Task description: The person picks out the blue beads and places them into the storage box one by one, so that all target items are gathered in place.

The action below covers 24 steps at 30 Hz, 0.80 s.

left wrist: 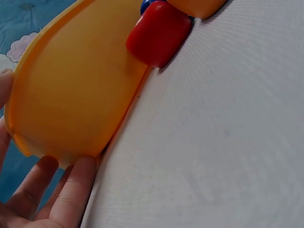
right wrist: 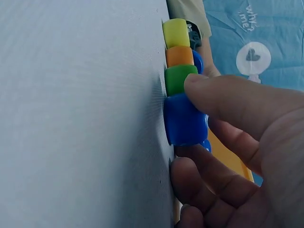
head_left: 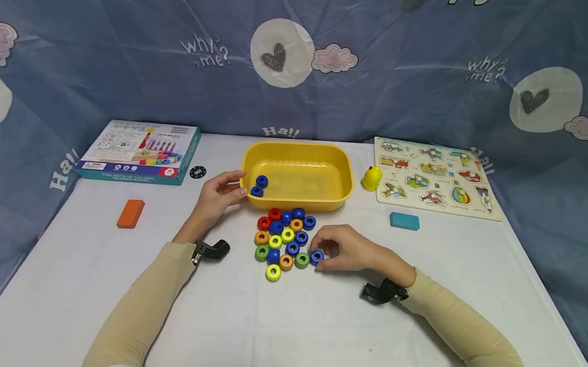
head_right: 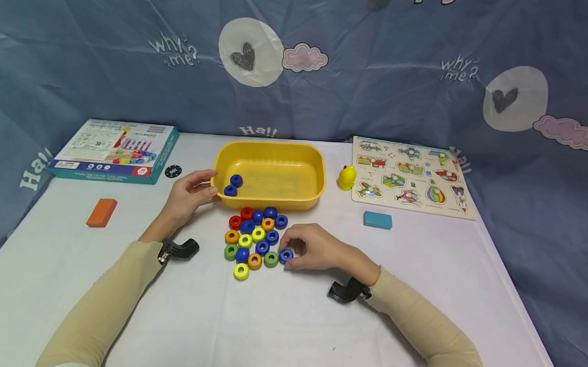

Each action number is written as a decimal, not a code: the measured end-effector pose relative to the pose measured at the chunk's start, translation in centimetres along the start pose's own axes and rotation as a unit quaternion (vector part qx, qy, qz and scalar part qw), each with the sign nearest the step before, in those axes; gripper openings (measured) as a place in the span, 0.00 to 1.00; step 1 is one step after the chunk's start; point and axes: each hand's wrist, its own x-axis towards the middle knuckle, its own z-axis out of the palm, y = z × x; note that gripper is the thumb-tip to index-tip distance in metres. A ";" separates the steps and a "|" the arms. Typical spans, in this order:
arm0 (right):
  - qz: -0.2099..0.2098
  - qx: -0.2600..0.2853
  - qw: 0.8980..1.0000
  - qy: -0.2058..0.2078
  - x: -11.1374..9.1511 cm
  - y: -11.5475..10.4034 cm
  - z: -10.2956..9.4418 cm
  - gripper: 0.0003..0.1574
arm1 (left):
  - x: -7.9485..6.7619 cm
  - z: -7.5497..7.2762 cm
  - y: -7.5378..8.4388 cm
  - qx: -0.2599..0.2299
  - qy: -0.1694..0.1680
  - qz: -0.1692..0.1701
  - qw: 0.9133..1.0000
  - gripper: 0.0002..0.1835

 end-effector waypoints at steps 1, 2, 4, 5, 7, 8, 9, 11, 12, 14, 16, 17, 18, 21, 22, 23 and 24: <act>0.001 0.001 1.000 0.000 0.0 0.0 0.0 0.17 | 0.0 0.0 0.0 -0.001 0.001 0.000 1.000 0.26; 0.002 0.001 1.000 -0.001 0.0 -0.1 0.0 0.17 | -0.1 0.0 0.0 0.000 0.001 0.000 1.000 0.26; 0.004 0.000 1.000 -0.002 0.0 -0.1 0.1 0.16 | -0.1 0.0 -0.1 0.002 0.001 -0.001 1.000 0.26; 0.006 -0.001 1.000 -0.002 0.0 -0.1 0.1 0.16 | -0.1 0.0 0.0 0.003 0.001 -0.001 1.000 0.26; 0.008 -0.003 1.000 -0.003 0.0 -0.1 0.1 0.16 | -0.1 -0.1 0.0 0.001 0.001 0.000 1.000 0.26; 0.009 -0.004 1.000 -0.003 0.0 -0.1 0.1 0.16 | -0.1 -0.1 0.1 0.001 0.001 0.001 1.000 0.26; 0.009 -0.005 1.000 -0.004 0.0 -0.1 0.1 0.15 | -0.1 -0.1 0.1 0.001 0.001 0.001 1.000 0.26; 0.007 -0.007 1.000 -0.004 0.1 0.0 0.1 0.15 | -0.1 -0.1 0.2 -0.002 0.000 0.001 1.000 0.26; 0.004 -0.007 1.000 -0.004 0.1 0.0 0.1 0.15 | -0.1 -0.1 0.2 -0.002 0.000 0.001 1.000 0.26; -0.001 -0.008 1.000 -0.005 0.2 0.0 0.1 0.14 | -0.2 -0.1 0.2 -0.003 0.001 0.000 1.000 0.26; -0.006 -0.008 1.000 -0.008 0.2 0.0 0.0 0.14 | -0.2 -0.1 0.2 -0.007 0.002 0.001 1.000 0.26; -0.007 -0.007 1.000 -0.009 0.3 0.1 0.0 0.13 | -0.2 -0.1 0.2 -0.007 0.004 0.001 1.000 0.26; -0.007 -0.005 1.000 -0.010 0.3 0.1 -0.1 0.13 | -0.2 -0.1 0.2 -0.009 0.003 0.003 1.000 0.26; -0.011 0.002 1.000 -0.006 0.4 0.0 -0.7 0.11 | -0.1 -0.1 0.0 -0.017 0.001 0.007 1.000 0.26; -0.013 0.003 1.000 -0.001 0.5 -0.2 -1.1 0.11 | 0.0 -0.1 0.0 -0.018 0.001 0.009 1.000 0.26; -0.019 0.004 1.000 0.007 0.7 -0.3 -1.5 0.11 | 0.0 -0.1 -0.1 -0.019 0.001 0.010 1.000 0.26; -0.027 0.002 1.000 0.016 0.9 -0.6 -1.9 0.10 | 0.1 -0.1 -0.1 -0.021 0.000 0.011 1.000 0.26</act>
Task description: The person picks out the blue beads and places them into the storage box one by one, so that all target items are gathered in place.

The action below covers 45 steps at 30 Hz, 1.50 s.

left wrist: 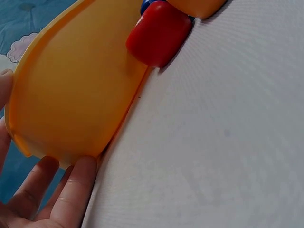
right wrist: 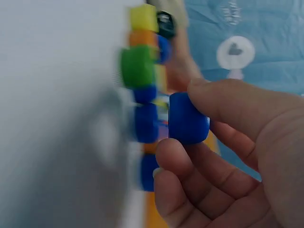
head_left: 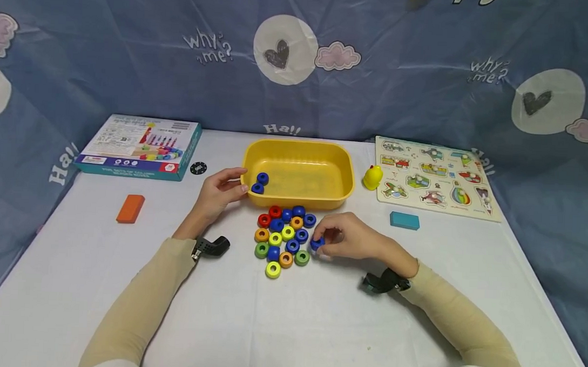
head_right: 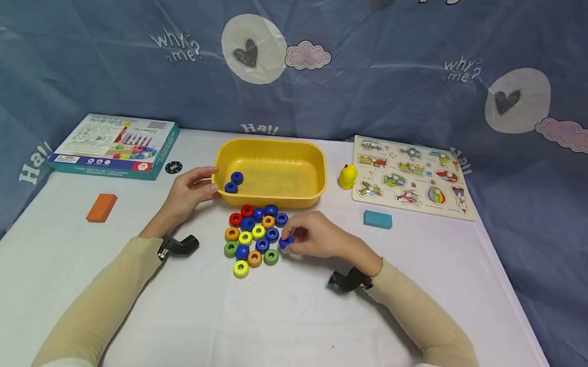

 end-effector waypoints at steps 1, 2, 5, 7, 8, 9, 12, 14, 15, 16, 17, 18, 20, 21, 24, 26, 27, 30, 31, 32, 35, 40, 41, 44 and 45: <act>-0.008 -0.003 1.000 0.011 0.3 -0.3 -0.5 0.11 | 0.0 0.0 0.0 -0.001 0.001 -0.001 1.000 0.26; -0.017 -0.008 1.000 0.023 0.8 -0.6 -1.0 0.11 | 0.1 0.1 0.0 0.000 0.003 -0.002 1.000 0.25; -0.039 -0.019 0.997 0.057 2.5 -1.4 -2.6 0.11 | 0.1 0.2 0.1 0.005 0.003 -0.008 1.000 0.26; -0.040 -0.024 0.996 0.073 3.9 -1.7 -3.5 0.11 | 0.0 0.3 0.1 0.006 0.002 -0.013 1.000 0.26; -0.037 -0.029 0.996 0.078 4.7 -1.8 -3.8 0.11 | 0.0 0.3 0.1 0.008 0.002 -0.014 1.000 0.26; -0.030 -0.032 0.996 0.083 5.5 -1.8 -4.0 0.11 | 0.0 0.3 0.1 0.010 0.002 -0.015 1.000 0.26; 0.011 -0.045 0.995 0.085 8.1 -1.8 -4.3 0.10 | 0.0 0.3 0.2 0.014 0.004 -0.014 1.000 0.26; 0.042 -0.051 0.995 0.076 9.8 -1.6 -4.0 0.11 | 0.0 0.2 0.2 0.017 0.004 -0.014 1.000 0.26; 0.055 -0.053 0.995 0.068 10.6 -1.5 -3.8 0.12 | 0.0 0.2 0.2 0.016 0.005 -0.014 1.000 0.25; 0.066 -0.057 0.994 0.059 11.5 -1.4 -3.6 0.12 | 0.0 0.1 0.2 0.014 0.006 -0.016 1.000 0.25; 0.074 -0.062 0.994 0.050 12.3 -1.2 -3.3 0.12 | -0.1 0.1 0.2 0.013 0.007 -0.018 1.000 0.25; 0.080 -0.064 0.994 0.040 13.0 -1.0 -3.0 0.12 | -0.1 0.1 0.2 0.013 0.007 -0.020 1.000 0.25; 0.091 -0.077 0.993 0.027 14.2 -0.5 -2.4 0.13 | -0.1 0.1 0.2 0.013 0.005 -0.023 1.000 0.25; 0.097 -0.079 0.992 0.020 14.7 -0.3 -2.1 0.13 | -0.1 0.1 0.1 0.012 0.005 -0.025 1.000 0.25; 0.117 -0.080 0.990 0.010 15.9 0.1 -1.4 0.12 | 0.0 0.1 0.2 0.015 0.002 -0.027 1.000 0.26; 0.123 -0.082 0.989 0.008 16.4 0.2 -1.1 0.11 | 0.0 0.1 0.3 0.012 0.000 -0.027 1.000 0.26; 0.126 -0.082 0.989 0.007 16.6 0.2 -0.9 0.11 | 0.0 0.1 0.4 0.010 0.000 -0.027 1.000 0.26; 0.132 -0.087 0.987 0.006 17.0 0.1 -0.7 0.10 | -0.1 0.0 0.5 0.009 -0.002 -0.026 1.000 0.26; 0.135 -0.086 0.987 0.004 17.1 0.0 -0.8 0.10 | -0.1 0.0 0.5 0.009 -0.002 -0.025 1.000 0.26; 0.137 -0.084 0.987 0.003 17.0 -0.1 -0.8 0.11 | -0.1 -0.1 0.5 0.011 -0.001 -0.023 1.000 0.26; 0.142 -0.081 0.987 0.001 17.0 -0.2 -0.8 0.11 | 0.0 -0.1 0.5 0.017 -0.002 -0.018 1.000 0.26; 0.140 -0.082 0.987 0.001 16.9 0.0 -0.8 0.12 | 0.1 0.0 0.2 0.014 -0.005 -0.018 1.000 0.26; 0.138 -0.081 0.987 0.001 16.8 0.1 -0.8 0.13 | 0.0 0.0 0.2 0.015 -0.005 -0.019 1.000 0.26; 0.131 -0.086 0.988 0.007 16.5 0.1 -1.1 0.15 | 0.0 0.0 0.2 0.013 -0.004 -0.021 1.000 0.26; 0.127 -0.089 0.988 0.011 16.3 0.0 -1.3 0.15 | 0.1 0.1 0.2 0.013 -0.004 -0.021 1.000 0.26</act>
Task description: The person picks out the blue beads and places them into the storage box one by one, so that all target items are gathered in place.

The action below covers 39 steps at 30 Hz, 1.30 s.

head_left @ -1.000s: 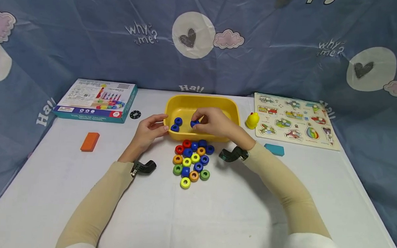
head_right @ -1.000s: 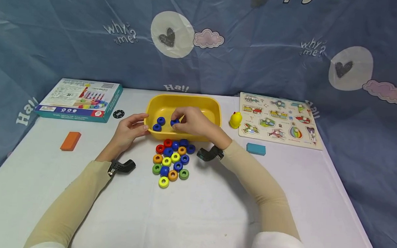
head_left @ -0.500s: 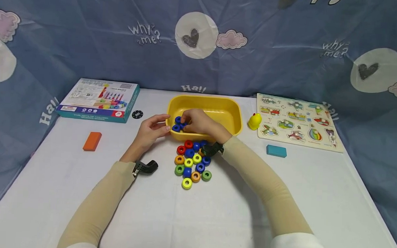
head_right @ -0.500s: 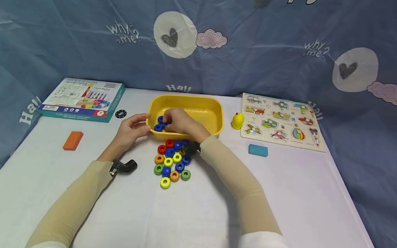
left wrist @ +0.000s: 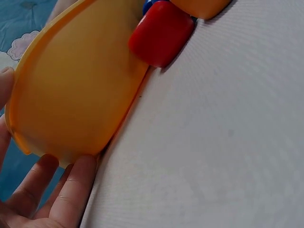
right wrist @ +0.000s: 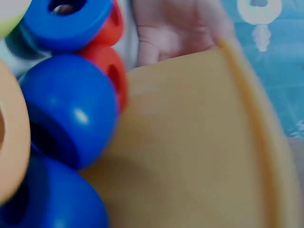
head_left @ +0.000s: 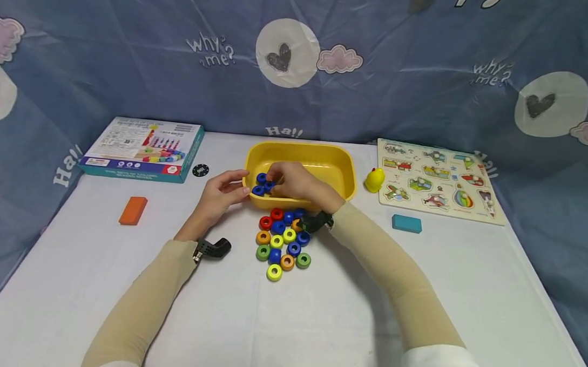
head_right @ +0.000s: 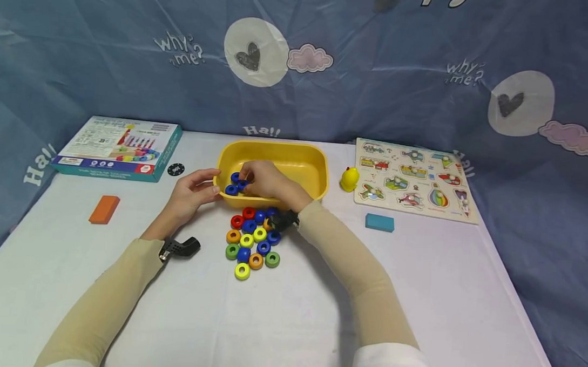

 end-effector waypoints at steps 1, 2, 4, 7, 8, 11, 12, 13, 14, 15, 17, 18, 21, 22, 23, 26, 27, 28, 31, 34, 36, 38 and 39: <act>-0.004 -0.002 1.000 0.004 -0.3 0.0 -0.3 0.15 | 0.0 0.0 0.0 0.001 0.001 -0.001 1.000 0.26; -0.010 -0.005 1.000 0.009 -0.7 -0.1 -0.6 0.16 | 0.0 0.0 0.0 0.001 0.002 -0.002 1.000 0.26; -0.025 -0.006 0.999 0.022 -1.9 -0.3 -1.5 0.16 | 0.0 0.1 0.0 0.000 0.002 -0.003 1.000 0.26; -0.050 0.005 0.998 0.040 -4.3 -0.8 -2.8 0.16 | 0.0 0.0 0.0 0.000 0.003 0.000 1.000 0.26; -0.060 0.010 0.997 0.048 -5.2 -0.9 -3.2 0.16 | 0.0 0.0 0.0 -0.001 0.004 0.002 1.000 0.26; -0.094 0.019 0.993 0.068 -7.7 -0.9 -3.9 0.15 | 0.0 0.0 -0.1 -0.004 0.006 0.005 1.000 0.26; -0.105 0.021 0.992 0.072 -8.6 -0.8 -4.0 0.14 | 0.0 0.0 -0.2 -0.006 0.005 0.006 1.000 0.26; -0.116 0.024 0.990 0.074 -9.3 -0.6 -4.0 0.14 | -0.1 -0.1 -0.2 -0.008 0.003 0.006 1.000 0.26; -0.124 0.027 0.989 0.073 -10.0 -0.4 -3.9 0.13 | -0.1 -0.1 -0.2 -0.009 0.003 0.006 1.000 0.26; -0.130 0.030 0.989 0.070 -10.7 -0.1 -3.7 0.13 | -0.1 -0.1 -0.2 -0.009 0.003 0.005 1.000 0.26; -0.136 0.035 0.988 0.058 -11.9 0.3 -3.1 0.13 | -0.1 -0.2 -0.2 -0.011 0.003 0.006 1.000 0.26; -0.138 0.033 0.989 0.053 -12.4 0.6 -2.7 0.13 | -0.1 -0.2 -0.2 -0.011 0.002 0.007 1.000 0.26; -0.136 0.038 0.989 0.035 -13.6 1.4 -1.4 0.13 | -0.1 -0.1 -0.2 -0.006 0.004 0.008 1.000 0.26; -0.135 0.037 0.990 0.032 -13.9 1.6 -1.0 0.13 | -0.1 -0.1 -0.2 -0.007 0.003 0.008 1.000 0.26; -0.132 0.037 0.990 0.028 -14.2 1.9 -0.6 0.14 | -0.1 -0.1 -0.2 -0.007 0.004 0.007 1.000 0.26; -0.127 0.039 0.991 0.022 -14.7 2.7 0.4 0.13 | -0.1 0.0 -0.1 -0.005 0.003 0.006 1.000 0.26; -0.126 0.037 0.991 0.023 -14.7 2.9 0.7 0.13 | -0.1 0.0 -0.1 -0.005 0.003 0.006 1.000 0.26; -0.128 0.034 0.991 0.024 -14.7 3.1 1.0 0.13 | -0.1 0.0 -0.1 -0.006 0.003 0.007 1.000 0.26; -0.135 0.031 0.990 0.025 -14.6 3.5 1.8 0.11 | -0.1 0.1 0.0 -0.003 0.003 0.010 1.000 0.26; -0.141 0.021 0.989 0.028 -14.5 3.5 2.5 0.11 | -0.1 0.1 0.0 -0.005 0.001 0.008 1.000 0.26; -0.141 0.012 0.990 0.032 -14.5 3.5 2.8 0.11 | 0.0 0.0 0.0 -0.007 -0.001 0.006 1.000 0.26; -0.142 0.002 0.989 0.037 -14.5 3.4 3.1 0.10 | 0.0 0.0 -0.1 -0.006 0.000 0.004 1.000 0.26; -0.142 -0.002 0.989 0.041 -14.6 3.4 3.2 0.10 | 0.0 0.0 -0.1 -0.003 0.001 0.003 1.000 0.26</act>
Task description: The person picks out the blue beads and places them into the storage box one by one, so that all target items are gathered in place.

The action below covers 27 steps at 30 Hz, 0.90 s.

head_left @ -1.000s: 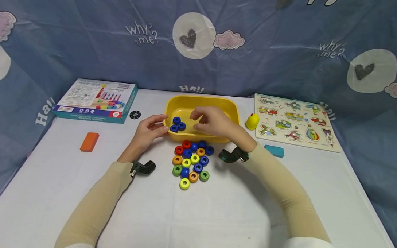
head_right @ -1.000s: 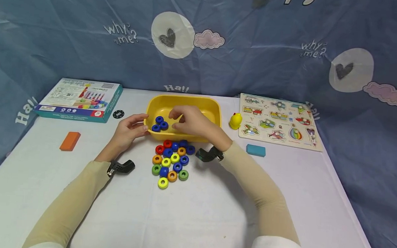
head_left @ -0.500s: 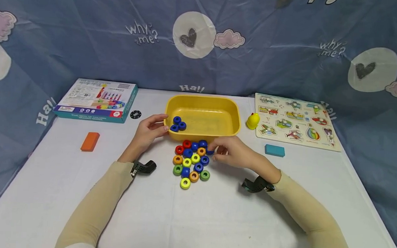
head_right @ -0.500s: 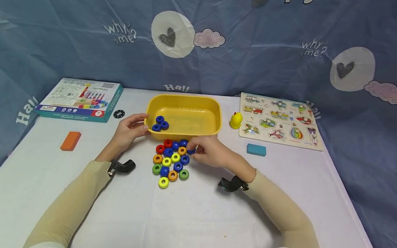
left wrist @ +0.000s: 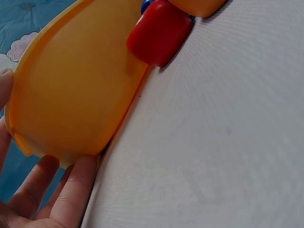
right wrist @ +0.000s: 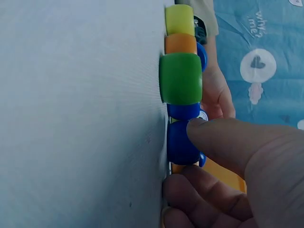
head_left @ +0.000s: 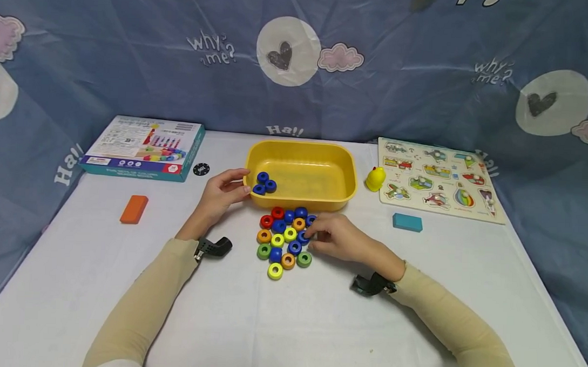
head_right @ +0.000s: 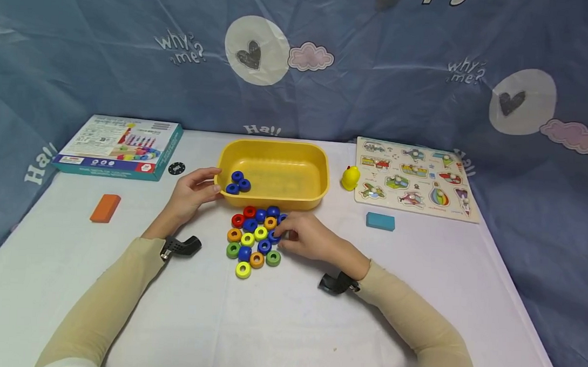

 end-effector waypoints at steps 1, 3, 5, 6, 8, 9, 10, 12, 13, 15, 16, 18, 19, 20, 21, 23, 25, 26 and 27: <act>0.001 -0.004 1.000 0.002 0.0 0.0 0.1 0.10 | 0.0 0.0 0.0 0.001 0.001 0.000 1.000 0.26; -0.001 -0.007 1.000 0.003 0.0 -0.1 0.2 0.10 | 0.0 0.0 0.0 0.006 0.003 -0.002 1.000 0.26; -0.001 -0.010 1.000 0.004 -0.1 -0.2 0.2 0.10 | 0.1 0.0 0.0 0.006 0.003 -0.003 1.000 0.26; -0.002 -0.011 1.000 0.005 -0.1 -0.2 0.2 0.11 | 0.1 0.0 0.0 0.006 0.002 -0.003 1.000 0.26; -0.005 -0.014 1.000 0.005 -0.1 -0.2 0.3 0.11 | 0.1 0.0 0.0 0.005 0.002 -0.004 1.000 0.26; -0.008 -0.015 1.000 0.006 -0.1 -0.2 0.3 0.11 | 0.1 0.0 0.0 0.006 0.002 -0.005 1.000 0.26; -0.009 -0.019 1.000 0.008 -0.1 -0.2 0.3 0.11 | 0.1 0.0 0.0 0.006 0.002 -0.005 1.000 0.27; -0.014 -0.025 1.000 0.011 0.0 -0.1 0.4 0.10 | 0.2 -0.1 0.0 0.008 0.002 -0.005 1.000 0.27; -0.016 -0.028 0.999 0.012 0.0 -0.1 0.4 0.09 | 0.2 -0.1 0.0 0.010 0.002 -0.005 1.000 0.27; -0.019 -0.033 0.999 0.013 0.0 -0.1 0.5 0.07 | 0.1 -0.1 0.0 0.012 0.002 -0.005 1.000 0.27; -0.019 -0.036 0.999 0.013 0.0 -0.1 0.5 0.06 | 0.1 -0.1 0.0 0.013 0.002 -0.005 1.000 0.27; -0.017 -0.038 0.999 0.010 0.0 -0.1 0.4 0.05 | 0.1 -0.1 0.0 0.013 0.001 -0.005 1.000 0.27; -0.015 -0.039 0.999 0.008 0.0 -0.1 0.3 0.05 | 0.1 -0.1 0.0 0.012 0.001 -0.004 1.000 0.27; -0.015 -0.040 0.999 0.007 0.0 -0.1 0.2 0.05 | 0.1 -0.1 0.0 0.009 0.000 -0.004 1.000 0.27; -0.014 -0.040 0.999 0.006 0.0 -0.2 0.1 0.05 | 0.0 -0.1 0.0 0.006 0.000 -0.003 1.000 0.27; -0.009 -0.037 0.999 0.006 0.0 -0.4 -0.4 0.04 | -0.1 0.0 0.3 0.001 0.000 -0.003 1.000 0.27; -0.003 -0.033 0.999 0.004 0.0 -0.6 -0.9 0.03 | -0.1 0.0 0.2 0.003 -0.001 -0.004 1.000 0.27; -0.003 -0.029 1.000 0.003 0.0 -0.8 -1.1 0.03 | -0.1 -0.1 0.2 0.005 -0.002 -0.004 1.000 0.27; -0.001 -0.026 1.000 0.001 0.0 -0.8 -1.2 0.03 | -0.1 -0.1 0.2 0.008 -0.002 -0.004 1.000 0.27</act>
